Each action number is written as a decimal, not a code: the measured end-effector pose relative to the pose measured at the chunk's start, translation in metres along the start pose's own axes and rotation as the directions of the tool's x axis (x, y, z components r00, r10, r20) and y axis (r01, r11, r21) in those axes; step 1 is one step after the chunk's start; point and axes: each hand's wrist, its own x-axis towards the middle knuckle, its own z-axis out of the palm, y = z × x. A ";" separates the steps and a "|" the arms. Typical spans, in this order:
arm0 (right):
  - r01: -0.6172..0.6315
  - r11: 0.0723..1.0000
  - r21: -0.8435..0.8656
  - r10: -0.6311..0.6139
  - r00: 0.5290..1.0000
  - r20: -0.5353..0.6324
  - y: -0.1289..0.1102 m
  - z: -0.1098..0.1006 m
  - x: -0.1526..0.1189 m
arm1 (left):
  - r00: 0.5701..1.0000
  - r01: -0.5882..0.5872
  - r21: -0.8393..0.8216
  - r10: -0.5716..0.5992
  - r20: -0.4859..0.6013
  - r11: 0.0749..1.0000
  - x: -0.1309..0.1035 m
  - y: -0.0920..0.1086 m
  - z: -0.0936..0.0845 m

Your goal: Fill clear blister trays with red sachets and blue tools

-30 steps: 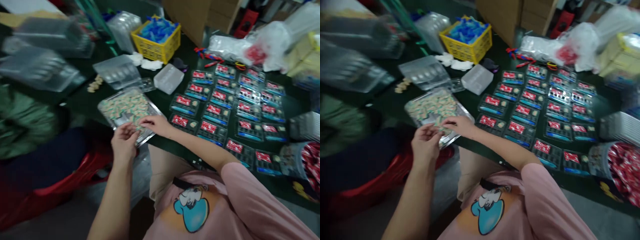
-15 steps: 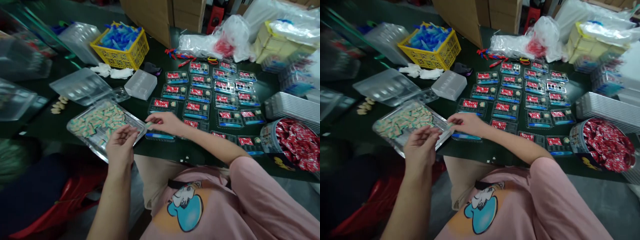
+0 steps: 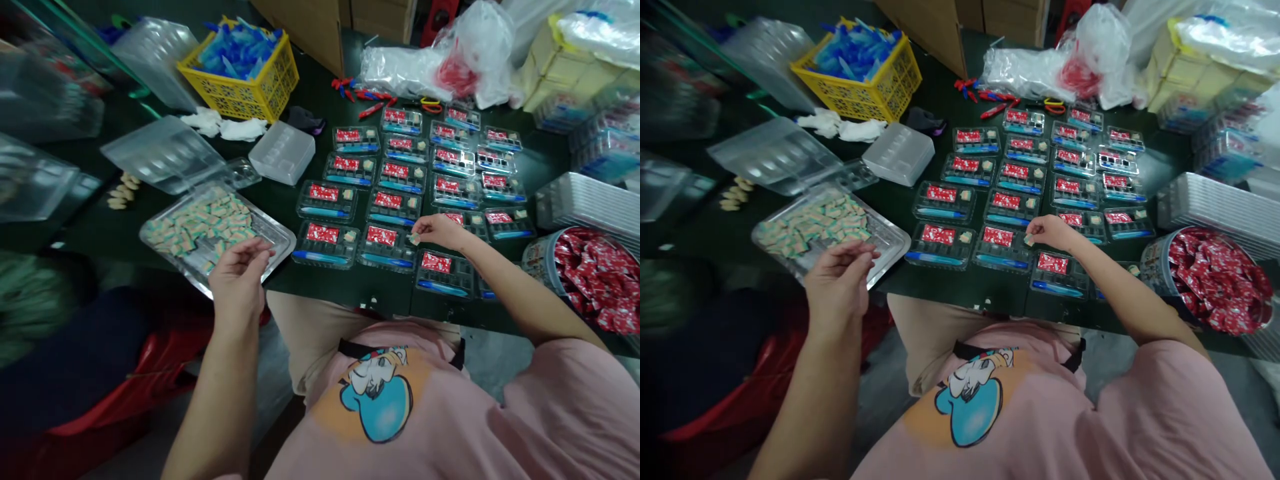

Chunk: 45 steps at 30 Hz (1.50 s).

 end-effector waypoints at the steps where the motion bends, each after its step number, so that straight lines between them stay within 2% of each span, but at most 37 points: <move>1: 0.009 1.000 -0.015 -0.009 1.000 -0.004 0.001 0.003 0.001 | 1.000 -0.002 0.012 0.002 0.001 1.000 -0.001 -0.001 -0.001; 6: 0.060 0.984 -0.169 -0.069 0.996 -0.047 0.000 0.012 0.010 | 0.999 -0.045 0.074 0.046 -0.018 0.996 -0.001 -0.004 -0.006; 10: 0.086 0.953 -0.292 -0.096 0.995 -0.020 -0.003 0.016 0.011 | 0.996 -0.079 0.083 0.082 -0.034 0.993 -0.001 -0.003 -0.012; 17: 0.060 0.810 -0.584 -0.117 0.991 -0.060 -0.009 0.025 0.008 | 0.982 -0.165 0.058 0.169 -0.086 0.985 0.004 -0.008 -0.018; 20: 0.106 0.787 -0.607 -0.157 0.987 -0.030 -0.009 0.026 0.003 | 0.985 -0.146 0.128 0.155 -0.069 0.981 0.010 -0.015 -0.034; 22: 0.132 0.777 -0.615 -0.189 0.982 -0.029 -0.006 0.026 -0.001 | 0.991 -0.129 0.242 0.133 0.000 0.962 0.016 -0.016 -0.052; 24: 0.151 0.758 -0.634 -0.232 0.972 -0.046 0.001 0.027 -0.003 | 0.990 -0.137 0.443 0.105 0.097 0.886 0.020 -0.013 -0.073; 25: 0.162 0.746 -0.646 -0.243 0.969 -0.038 0.006 0.027 -0.003 | 0.986 -0.153 0.561 0.086 0.143 0.814 0.022 -0.010 -0.083; 28: 0.208 0.711 -0.672 -0.262 0.965 0.021 0.018 0.025 -0.001 | 0.969 -0.210 0.834 -0.003 0.247 0.511 0.023 0.003 -0.107; 31: 0.249 0.678 -0.691 -0.324 0.946 0.022 0.019 0.022 0.005 | 0.937 -0.266 0.922 -0.151 0.316 0.283 0.021 0.010 -0.118; 34: 0.311 0.674 -0.670 -0.427 0.904 -0.011 -0.006 0.027 0.018 | 0.905 -0.316 0.935 -0.244 0.348 0.161 0.019 0.006 -0.124; 36: 0.376 0.690 -0.618 -0.466 0.884 0.018 -0.035 0.043 0.030 | 0.893 -0.331 0.938 -0.286 0.347 0.107 0.017 0.000 -0.126; 38: 0.457 0.703 -0.544 -0.497 0.864 0.084 -0.069 0.068 0.046 | 0.888 -0.312 0.947 -0.330 0.319 0.077 0.015 -0.007 -0.125; 42: 0.605 0.683 -0.408 -0.559 0.793 0.242 -0.133 0.137 0.082 | 0.900 -0.227 0.973 -0.371 0.228 0.048 0.014 -0.014 -0.119; 45: 0.655 0.654 -0.378 -0.565 0.755 0.333 -0.168 0.191 0.111 | 0.908 -0.178 0.983 -0.380 0.179 0.037 0.018 -0.016 -0.115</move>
